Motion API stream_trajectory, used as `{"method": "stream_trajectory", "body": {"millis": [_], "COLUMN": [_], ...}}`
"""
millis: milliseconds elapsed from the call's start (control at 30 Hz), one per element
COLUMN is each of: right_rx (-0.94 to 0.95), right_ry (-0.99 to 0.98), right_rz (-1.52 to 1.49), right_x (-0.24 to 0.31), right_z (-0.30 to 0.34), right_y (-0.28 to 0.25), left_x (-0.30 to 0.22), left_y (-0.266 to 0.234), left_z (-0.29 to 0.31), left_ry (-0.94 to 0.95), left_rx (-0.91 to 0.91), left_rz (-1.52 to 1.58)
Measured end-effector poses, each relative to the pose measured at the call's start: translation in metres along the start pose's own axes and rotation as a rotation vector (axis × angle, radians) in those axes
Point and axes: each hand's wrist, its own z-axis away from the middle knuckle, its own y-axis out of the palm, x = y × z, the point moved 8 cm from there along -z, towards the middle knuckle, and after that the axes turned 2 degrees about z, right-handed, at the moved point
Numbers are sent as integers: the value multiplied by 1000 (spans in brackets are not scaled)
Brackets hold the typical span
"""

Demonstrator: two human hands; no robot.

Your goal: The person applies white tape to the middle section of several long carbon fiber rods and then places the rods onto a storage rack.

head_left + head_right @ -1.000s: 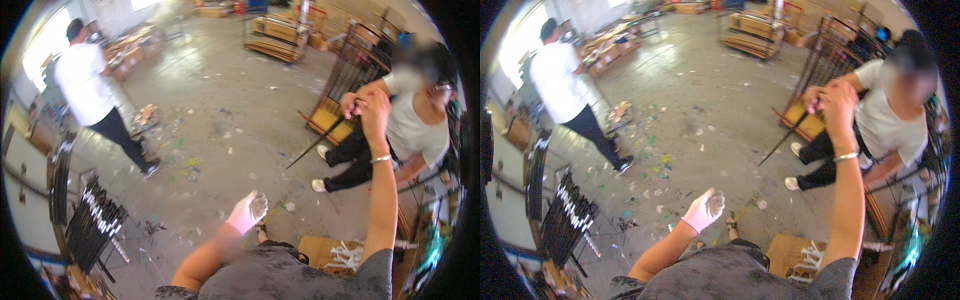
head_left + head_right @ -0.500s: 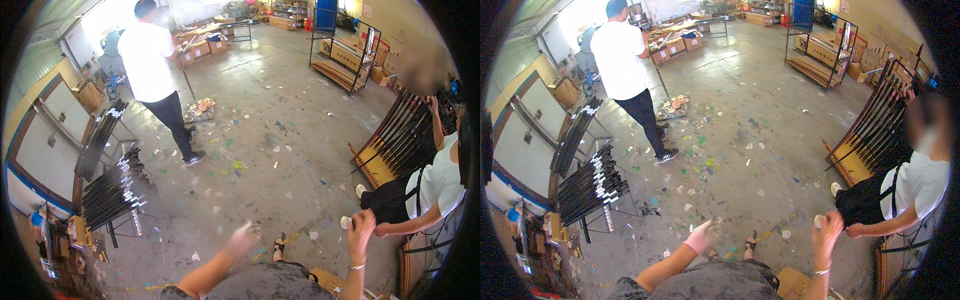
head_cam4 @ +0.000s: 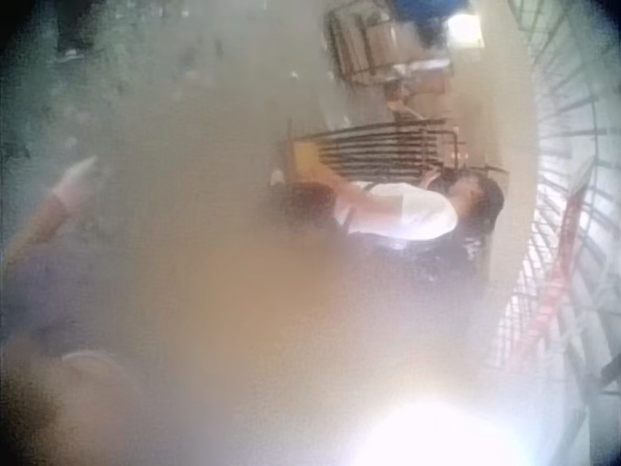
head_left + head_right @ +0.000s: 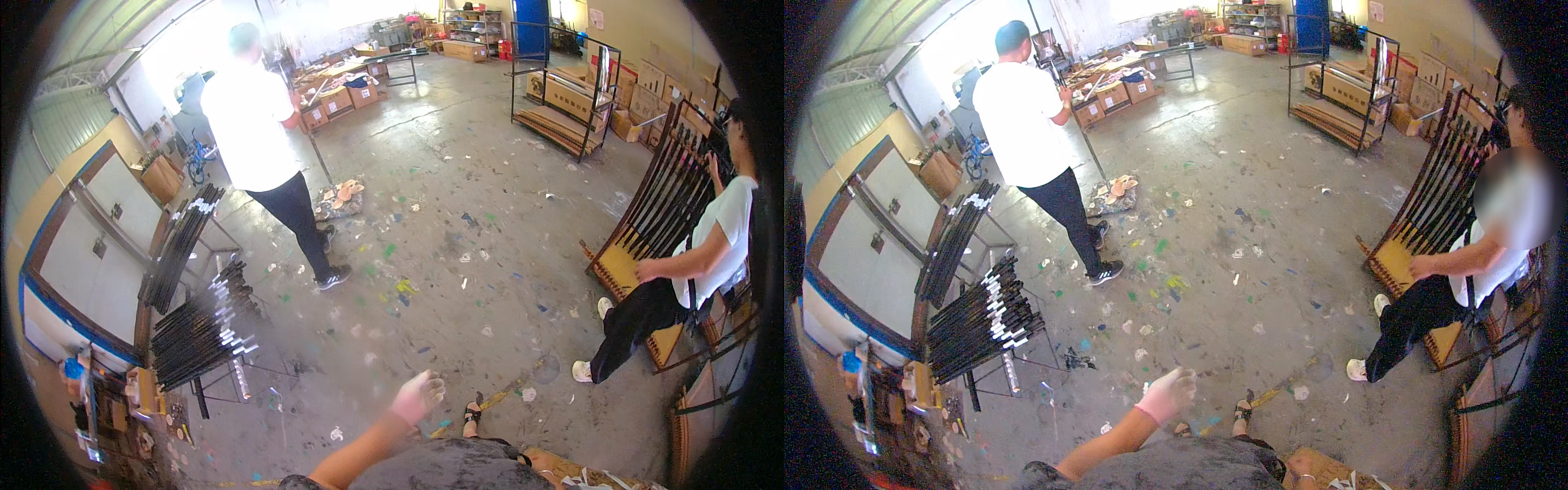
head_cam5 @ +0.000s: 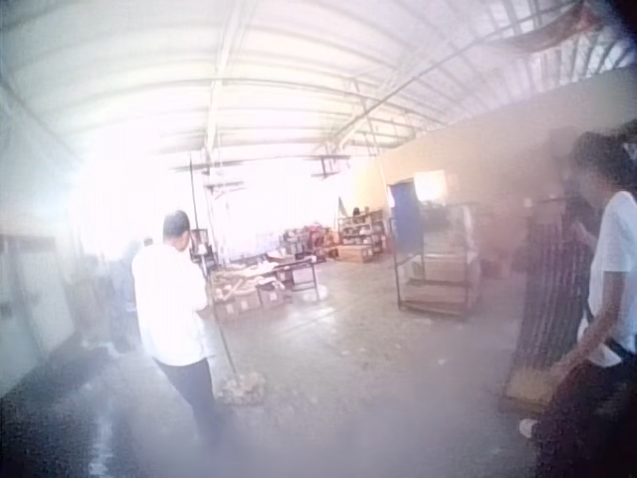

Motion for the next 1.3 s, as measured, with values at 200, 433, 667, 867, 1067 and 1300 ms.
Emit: {"method": "stream_trajectory", "body": {"millis": [200,433,667,867,1067,1300], "right_rx": [-55,-146,-152,-100,-6,-38], "right_ry": [13,-142,-234,-137,62,19], "right_rz": [-16,-73,-192,-177,-288,-270], "right_x": [60,115,145,57,75,70], "right_z": [45,-5,-18,-54,23,14], "right_y": [-25,-24,-25,-5,-16,-10], "left_x": [12,3,0,3,-2,2], "left_y": [-58,11,-5,-12,-41,7], "left_z": [-15,15,9,13,1,14], "left_ry": [173,-25,85,47,490,53], "left_rx": [-95,-224,-66,-15,93,-171], "left_rz": [-127,-32,-223,-56,-673,-148]}}
